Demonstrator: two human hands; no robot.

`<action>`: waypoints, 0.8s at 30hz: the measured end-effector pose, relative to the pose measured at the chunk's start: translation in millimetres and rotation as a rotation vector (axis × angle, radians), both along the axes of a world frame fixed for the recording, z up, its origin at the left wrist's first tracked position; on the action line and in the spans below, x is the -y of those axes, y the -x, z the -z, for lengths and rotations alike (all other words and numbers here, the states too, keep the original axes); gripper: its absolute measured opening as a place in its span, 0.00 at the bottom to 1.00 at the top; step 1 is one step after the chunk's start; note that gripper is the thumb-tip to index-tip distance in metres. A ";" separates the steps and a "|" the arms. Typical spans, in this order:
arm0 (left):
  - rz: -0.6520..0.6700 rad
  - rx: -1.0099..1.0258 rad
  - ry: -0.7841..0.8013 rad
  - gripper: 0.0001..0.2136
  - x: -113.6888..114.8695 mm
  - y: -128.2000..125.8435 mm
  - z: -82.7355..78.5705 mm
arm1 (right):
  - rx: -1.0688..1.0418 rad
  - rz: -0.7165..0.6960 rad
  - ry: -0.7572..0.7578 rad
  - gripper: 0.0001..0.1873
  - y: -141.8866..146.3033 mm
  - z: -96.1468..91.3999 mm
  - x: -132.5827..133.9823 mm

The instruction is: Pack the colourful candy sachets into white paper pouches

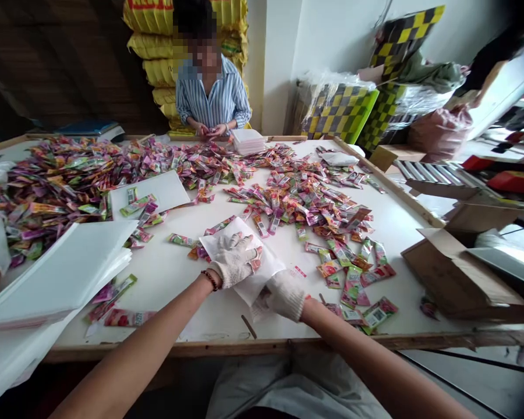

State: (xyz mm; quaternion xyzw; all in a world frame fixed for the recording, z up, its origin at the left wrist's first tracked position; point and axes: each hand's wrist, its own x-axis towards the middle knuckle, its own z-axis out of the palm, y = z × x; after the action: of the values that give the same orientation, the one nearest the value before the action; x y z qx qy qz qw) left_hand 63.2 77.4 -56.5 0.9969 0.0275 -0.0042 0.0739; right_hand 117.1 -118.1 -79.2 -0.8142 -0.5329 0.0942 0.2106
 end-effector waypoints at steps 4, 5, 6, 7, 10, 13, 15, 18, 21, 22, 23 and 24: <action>0.029 0.074 -0.077 0.27 18.7 10.7 11.8 | 0.128 -0.255 0.048 0.17 -5.6 3.7 37.8; 0.020 0.087 -0.083 0.27 24.5 11.2 15.1 | 0.161 -0.272 0.054 0.17 -7.0 3.0 42.6; 0.008 0.101 -0.090 0.26 30.0 10.7 18.5 | 0.186 -0.265 0.066 0.16 -7.9 1.6 44.4; 0.001 0.119 -0.100 0.25 34.7 9.7 21.9 | 0.209 -0.256 0.089 0.15 -8.4 -0.6 43.1; 0.056 0.166 -0.129 0.23 40.7 4.6 29.7 | 0.254 -0.236 0.195 0.11 -7.2 -11.5 26.7; 0.203 0.195 -0.136 0.21 33.4 -0.9 31.3 | 0.229 -0.240 0.269 0.09 -4.9 -21.5 6.5; 0.306 0.197 -0.128 0.21 24.7 -5.6 29.9 | 0.226 -0.252 0.272 0.08 -4.5 -22.0 -2.1; 0.429 0.184 -0.093 0.23 12.7 -15.0 29.0 | 0.288 -0.234 0.223 0.09 -5.6 -13.5 -6.3; 0.498 0.185 -0.054 0.23 5.1 -23.5 30.5 | 0.336 -0.208 0.152 0.11 0.8 -10.3 -2.0; 0.512 0.189 -0.051 0.23 3.2 -25.6 30.8 | 0.332 -0.204 0.137 0.12 7.3 -14.1 1.2; 0.528 0.190 -0.050 0.23 1.7 -27.3 30.8 | 0.310 -0.199 0.119 0.12 16.2 -20.5 5.2; 0.544 0.189 -0.044 0.23 0.3 -28.6 30.4 | 0.259 -0.209 0.096 0.11 27.2 -28.9 10.1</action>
State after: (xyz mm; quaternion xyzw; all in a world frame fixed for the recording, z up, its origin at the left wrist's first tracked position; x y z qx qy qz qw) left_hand 91.9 77.1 -86.9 0.9650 -0.2477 0.0695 0.0504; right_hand 89.9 -128.2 -50.2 -0.7686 -0.6323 0.0354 0.0903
